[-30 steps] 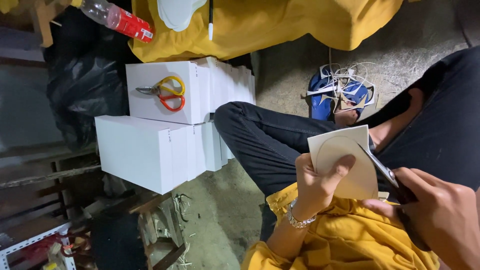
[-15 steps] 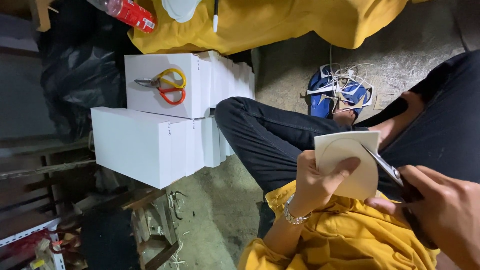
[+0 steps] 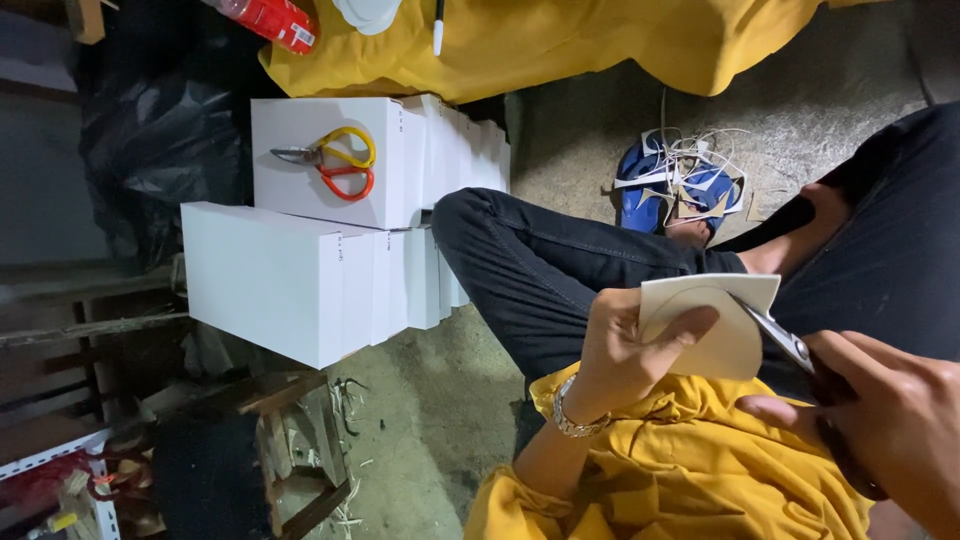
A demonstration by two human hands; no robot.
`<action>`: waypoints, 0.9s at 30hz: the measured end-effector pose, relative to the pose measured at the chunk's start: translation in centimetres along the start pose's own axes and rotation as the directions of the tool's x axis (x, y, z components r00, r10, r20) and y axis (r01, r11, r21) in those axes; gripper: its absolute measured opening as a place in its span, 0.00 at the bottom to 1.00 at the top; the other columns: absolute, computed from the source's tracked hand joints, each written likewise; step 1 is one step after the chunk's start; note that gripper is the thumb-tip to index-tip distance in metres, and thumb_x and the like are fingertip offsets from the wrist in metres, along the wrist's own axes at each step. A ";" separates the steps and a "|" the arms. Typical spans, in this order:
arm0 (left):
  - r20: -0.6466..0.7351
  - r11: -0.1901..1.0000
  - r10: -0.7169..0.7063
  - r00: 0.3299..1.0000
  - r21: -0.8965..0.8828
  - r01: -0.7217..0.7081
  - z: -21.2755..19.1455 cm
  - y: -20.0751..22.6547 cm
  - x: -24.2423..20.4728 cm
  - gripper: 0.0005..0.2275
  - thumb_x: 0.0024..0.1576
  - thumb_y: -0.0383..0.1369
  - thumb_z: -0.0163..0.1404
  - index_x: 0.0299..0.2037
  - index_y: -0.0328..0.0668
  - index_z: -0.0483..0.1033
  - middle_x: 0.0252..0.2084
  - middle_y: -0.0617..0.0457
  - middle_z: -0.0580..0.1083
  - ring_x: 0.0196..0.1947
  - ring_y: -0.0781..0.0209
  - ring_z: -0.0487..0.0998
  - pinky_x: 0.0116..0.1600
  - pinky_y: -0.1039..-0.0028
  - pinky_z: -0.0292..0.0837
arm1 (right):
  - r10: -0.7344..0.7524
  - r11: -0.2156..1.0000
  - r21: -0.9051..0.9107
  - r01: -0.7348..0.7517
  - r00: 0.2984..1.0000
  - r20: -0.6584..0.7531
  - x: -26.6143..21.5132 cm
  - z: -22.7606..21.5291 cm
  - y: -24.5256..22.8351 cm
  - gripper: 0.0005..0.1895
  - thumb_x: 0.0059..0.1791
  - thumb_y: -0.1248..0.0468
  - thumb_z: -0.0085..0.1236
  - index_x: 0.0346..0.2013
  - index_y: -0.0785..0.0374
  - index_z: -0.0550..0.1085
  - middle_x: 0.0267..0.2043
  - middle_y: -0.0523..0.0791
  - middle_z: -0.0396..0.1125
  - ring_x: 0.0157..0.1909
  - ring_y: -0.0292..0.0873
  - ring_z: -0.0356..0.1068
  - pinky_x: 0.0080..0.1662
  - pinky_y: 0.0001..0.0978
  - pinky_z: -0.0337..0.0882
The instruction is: The person sits on the floor and uses scissors to cut white foam pieces into curved shapes. They repeatedly pick up foam sheets, trim the edges, and place the finished pieces on a nearby table.
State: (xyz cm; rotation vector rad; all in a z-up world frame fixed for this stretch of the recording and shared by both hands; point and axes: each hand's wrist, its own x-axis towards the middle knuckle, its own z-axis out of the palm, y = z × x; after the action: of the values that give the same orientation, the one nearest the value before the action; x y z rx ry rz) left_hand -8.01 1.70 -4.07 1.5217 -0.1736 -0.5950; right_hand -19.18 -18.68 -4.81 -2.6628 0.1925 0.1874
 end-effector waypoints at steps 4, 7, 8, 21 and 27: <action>0.045 0.996 -0.021 0.999 0.084 0.017 -0.1 1.0 0.0 0.15 0.58 0.41 0.54 0.43 0.34 0.81 0.37 0.49 0.80 0.34 0.62 0.80 0.35 0.75 0.76 | -0.051 0.980 -0.188 0.062 0.997 0.058 0.6 -1.8 -1.0 0.37 0.40 0.25 0.51 0.19 0.54 0.57 0.19 0.36 0.53 0.20 0.29 0.58 0.30 0.29 0.59; 0.043 0.995 -0.023 0.999 0.100 0.019 -0.6 0.6 -0.1 0.15 0.57 0.42 0.55 0.41 0.35 0.82 0.36 0.50 0.81 0.33 0.64 0.80 0.34 0.76 0.76 | -0.047 0.973 -0.222 0.061 0.996 0.071 0.6 -1.8 -1.1 0.37 0.41 0.24 0.50 0.19 0.54 0.57 0.19 0.36 0.53 0.20 0.30 0.58 0.30 0.29 0.59; 0.053 0.991 -0.011 0.999 0.137 0.003 -0.8 0.4 0.0 0.19 0.54 0.46 0.55 0.41 0.33 0.81 0.37 0.48 0.81 0.32 0.59 0.81 0.31 0.76 0.77 | -0.048 0.973 -0.223 0.063 0.996 0.073 0.5 -1.8 -1.1 0.37 0.41 0.24 0.50 0.19 0.54 0.57 0.19 0.37 0.52 0.20 0.31 0.57 0.30 0.30 0.59; 0.202 0.989 0.009 0.979 0.144 -0.039 -1.9 2.6 0.6 0.14 0.57 0.38 0.57 0.46 0.36 0.82 0.41 0.55 0.80 0.37 0.70 0.75 0.38 0.78 0.72 | -0.080 0.995 -0.057 0.081 0.997 0.016 0.8 -2.2 -1.0 0.36 0.39 0.28 0.55 0.18 0.57 0.58 0.18 0.39 0.50 0.19 0.35 0.54 0.28 0.33 0.56; 0.296 0.982 -0.001 0.955 0.179 -0.054 -2.7 3.2 1.0 0.12 0.59 0.37 0.55 0.45 0.37 0.82 0.39 0.54 0.80 0.35 0.67 0.75 0.37 0.77 0.67 | -0.079 0.992 -0.087 0.086 0.994 0.077 0.5 -1.9 0.0 0.35 0.40 0.29 0.55 0.16 0.55 0.59 0.16 0.37 0.51 0.17 0.32 0.55 0.28 0.30 0.57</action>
State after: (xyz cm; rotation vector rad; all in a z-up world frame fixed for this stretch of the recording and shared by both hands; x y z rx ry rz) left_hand -5.06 3.39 -1.39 1.6001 -0.4904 -0.8021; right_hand -18.47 -19.61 -3.24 -2.7422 0.0514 0.2724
